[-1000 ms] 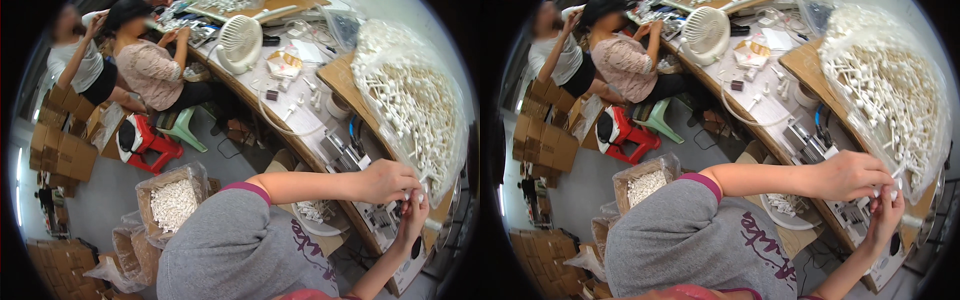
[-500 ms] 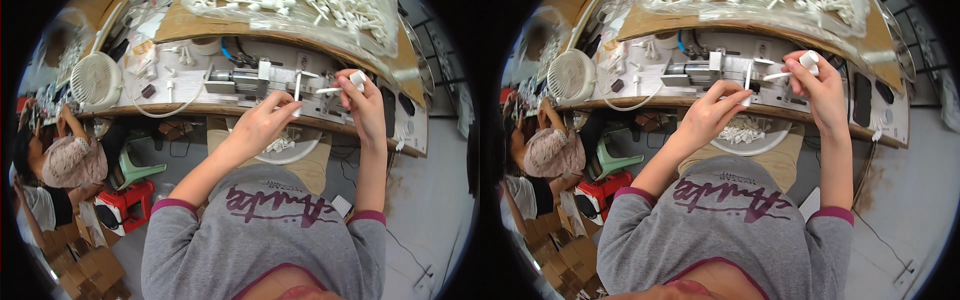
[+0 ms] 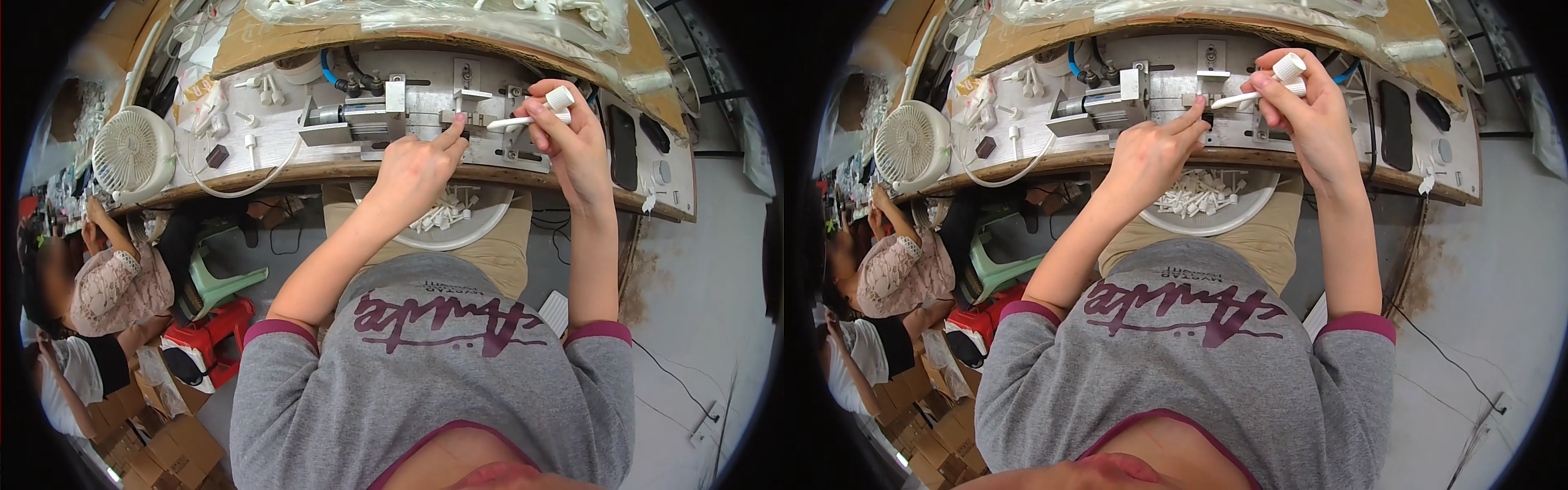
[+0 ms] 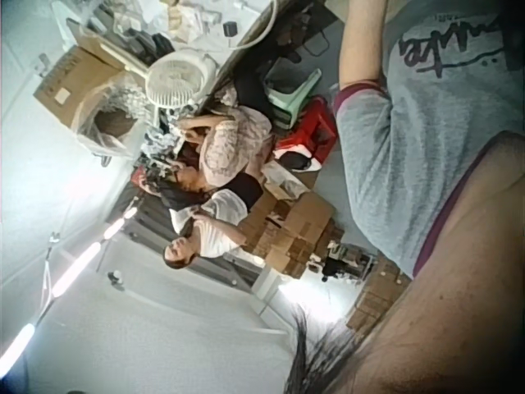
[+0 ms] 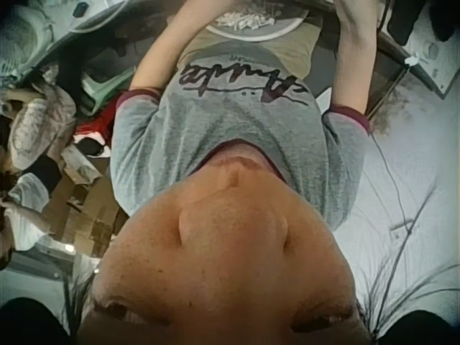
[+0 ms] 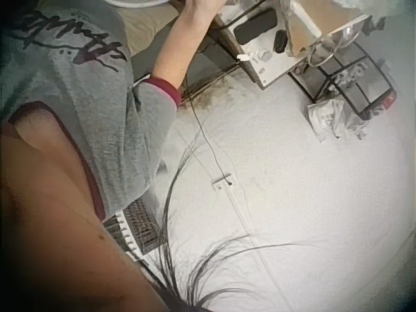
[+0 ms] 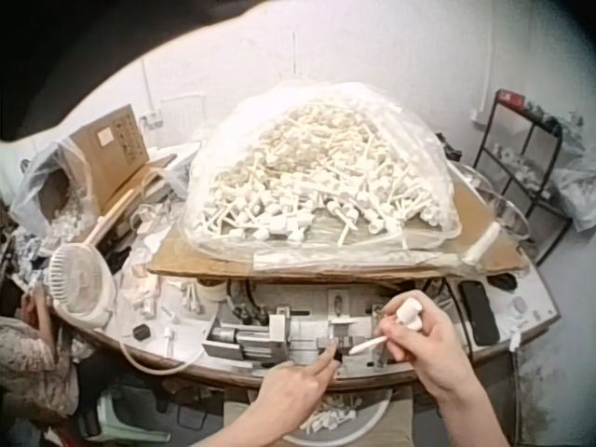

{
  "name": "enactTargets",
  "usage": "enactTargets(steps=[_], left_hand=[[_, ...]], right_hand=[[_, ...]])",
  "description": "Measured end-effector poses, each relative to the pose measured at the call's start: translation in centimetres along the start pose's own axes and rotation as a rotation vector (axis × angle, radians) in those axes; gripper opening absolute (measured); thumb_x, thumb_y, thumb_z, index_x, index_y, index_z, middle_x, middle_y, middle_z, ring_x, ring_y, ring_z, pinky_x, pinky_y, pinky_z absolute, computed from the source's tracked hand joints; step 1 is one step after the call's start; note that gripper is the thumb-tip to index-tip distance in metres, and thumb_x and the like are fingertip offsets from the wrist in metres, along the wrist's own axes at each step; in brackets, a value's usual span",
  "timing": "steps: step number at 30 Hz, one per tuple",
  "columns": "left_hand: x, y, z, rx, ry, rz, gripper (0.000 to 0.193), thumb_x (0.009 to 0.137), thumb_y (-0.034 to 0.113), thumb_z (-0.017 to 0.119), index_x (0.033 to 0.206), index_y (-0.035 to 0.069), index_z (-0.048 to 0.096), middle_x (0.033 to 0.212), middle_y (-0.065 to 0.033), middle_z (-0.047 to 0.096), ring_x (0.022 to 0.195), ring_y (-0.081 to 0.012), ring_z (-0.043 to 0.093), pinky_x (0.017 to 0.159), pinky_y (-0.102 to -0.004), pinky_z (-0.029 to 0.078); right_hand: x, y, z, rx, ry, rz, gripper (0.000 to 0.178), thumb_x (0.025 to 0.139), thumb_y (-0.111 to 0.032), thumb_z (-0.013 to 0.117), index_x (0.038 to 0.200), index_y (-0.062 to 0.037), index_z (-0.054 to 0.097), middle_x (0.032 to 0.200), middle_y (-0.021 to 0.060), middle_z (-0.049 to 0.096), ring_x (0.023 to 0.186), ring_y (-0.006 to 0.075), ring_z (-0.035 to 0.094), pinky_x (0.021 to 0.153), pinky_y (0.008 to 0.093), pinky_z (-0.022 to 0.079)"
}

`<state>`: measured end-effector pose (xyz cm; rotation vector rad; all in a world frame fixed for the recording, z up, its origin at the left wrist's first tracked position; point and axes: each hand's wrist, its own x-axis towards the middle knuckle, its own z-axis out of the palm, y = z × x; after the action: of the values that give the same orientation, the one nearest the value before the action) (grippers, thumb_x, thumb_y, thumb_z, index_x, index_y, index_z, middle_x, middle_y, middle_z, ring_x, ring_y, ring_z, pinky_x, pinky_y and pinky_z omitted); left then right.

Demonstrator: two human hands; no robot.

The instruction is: Assembling small white plastic components using a pneumatic press machine at a workshop station.

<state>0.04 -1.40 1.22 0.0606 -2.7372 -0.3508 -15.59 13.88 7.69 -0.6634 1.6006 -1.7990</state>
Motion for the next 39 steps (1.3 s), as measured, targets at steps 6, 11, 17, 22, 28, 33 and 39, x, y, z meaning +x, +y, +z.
enactTargets(steps=[6, 11, 17, 22, 28, 33, 39], left_hand=[[0.0, -0.1, -0.4, -0.092, -0.01, -0.04, 0.026, 0.081, 0.015, 0.075, 0.105, 0.007, 0.071, 0.125, -0.006, 0.068, 0.067, -0.0243, 0.069, 0.062, -0.033, 0.056], [0.7, 1.3, -2.4, -0.591, 0.251, -0.118, 0.037, 0.077, 0.01, 0.081, 0.112, 0.006, 0.072, 0.108, -0.0082, 0.072, 0.078, -0.0204, 0.07, 0.067, -0.0324, 0.058], [0.1, 1.8, -3.9, -0.566, 0.301, 0.033, 0.051, 0.075, 0.011, 0.084, 0.123, 0.006, 0.068, 0.106, -0.0111, 0.07, 0.088, -0.0202, 0.069, 0.073, -0.0333, 0.056], [0.0, 1.9, -4.4, -0.842, 0.303, -0.258, 0.046, 0.077, 0.008, 0.084, 0.119, 0.003, 0.067, 0.11, -0.0082, 0.069, 0.094, -0.0166, 0.067, 0.078, -0.0297, 0.058], [0.5, 2.6, -4.6, -1.065, 0.211, -0.364, 0.035, 0.08, -0.001, 0.08, 0.111, -0.003, 0.065, 0.104, -0.0077, 0.068, 0.095, -0.0137, 0.068, 0.079, -0.0258, 0.061], [-0.8, 1.8, -2.7, -0.926, 0.2, -0.277, 0.034, 0.077, -0.001, 0.082, 0.107, -0.002, 0.067, 0.099, -0.0052, 0.064, 0.086, -0.0129, 0.067, 0.073, -0.0258, 0.061], [-1.7, 0.6, 0.7, -0.276, 0.239, -0.087, 0.028, 0.077, 0.009, 0.079, 0.103, 0.003, 0.072, 0.108, -0.0079, 0.07, 0.077, -0.0194, 0.07, 0.067, -0.029, 0.057]], right_hand=[[0.5, 0.9, 0.1, 0.128, -0.05, 0.018, 0.018, 0.095, -0.014, 0.067, 0.109, -0.0065, 0.058, 0.092, 0.0069, 0.068, 0.062, 0.0014, 0.045, 0.055, 0.0179, 0.032], [0.7, 1.5, 0.5, 0.13, -0.104, 0.058, 0.018, 0.094, -0.012, 0.067, 0.108, -0.0065, 0.057, 0.092, 0.0072, 0.067, 0.062, 0.0017, 0.045, 0.055, 0.0181, 0.033], [0.5, 0.9, 2.0, 0.125, -0.188, 0.132, 0.016, 0.094, -0.01, 0.066, 0.106, -0.0052, 0.057, 0.091, 0.0074, 0.068, 0.061, 0.0038, 0.048, 0.054, 0.0189, 0.037], [-0.4, 2.2, 3.5, -0.756, 0.07, -0.577, 0.022, 0.089, -0.001, 0.065, 0.11, 0.0001, 0.059, 0.092, 0.0134, 0.069, 0.069, 0.0185, 0.065, 0.062, 0.0295, 0.051], [-1.4, 3.4, 3.7, -0.928, -0.087, -0.966, 0.056, 0.073, 0.009, 0.064, 0.128, -0.0011, 0.058, 0.098, 0.0145, 0.069, 0.078, 0.0291, 0.068, 0.066, 0.0376, 0.056], [-0.8, 3.8, 3.1, -0.952, -0.096, -1.052, 0.058, 0.076, 0.009, 0.067, 0.133, -0.003, 0.057, 0.103, 0.0121, 0.071, 0.08, 0.0251, 0.07, 0.07, 0.0347, 0.058], [-1.5, 2.4, -0.1, -0.75, 0.233, -0.512, 0.044, 0.09, 0.004, 0.065, 0.133, -0.0009, 0.056, 0.113, 0.0105, 0.07, 0.091, 0.0159, 0.071, 0.077, 0.0266, 0.057]])
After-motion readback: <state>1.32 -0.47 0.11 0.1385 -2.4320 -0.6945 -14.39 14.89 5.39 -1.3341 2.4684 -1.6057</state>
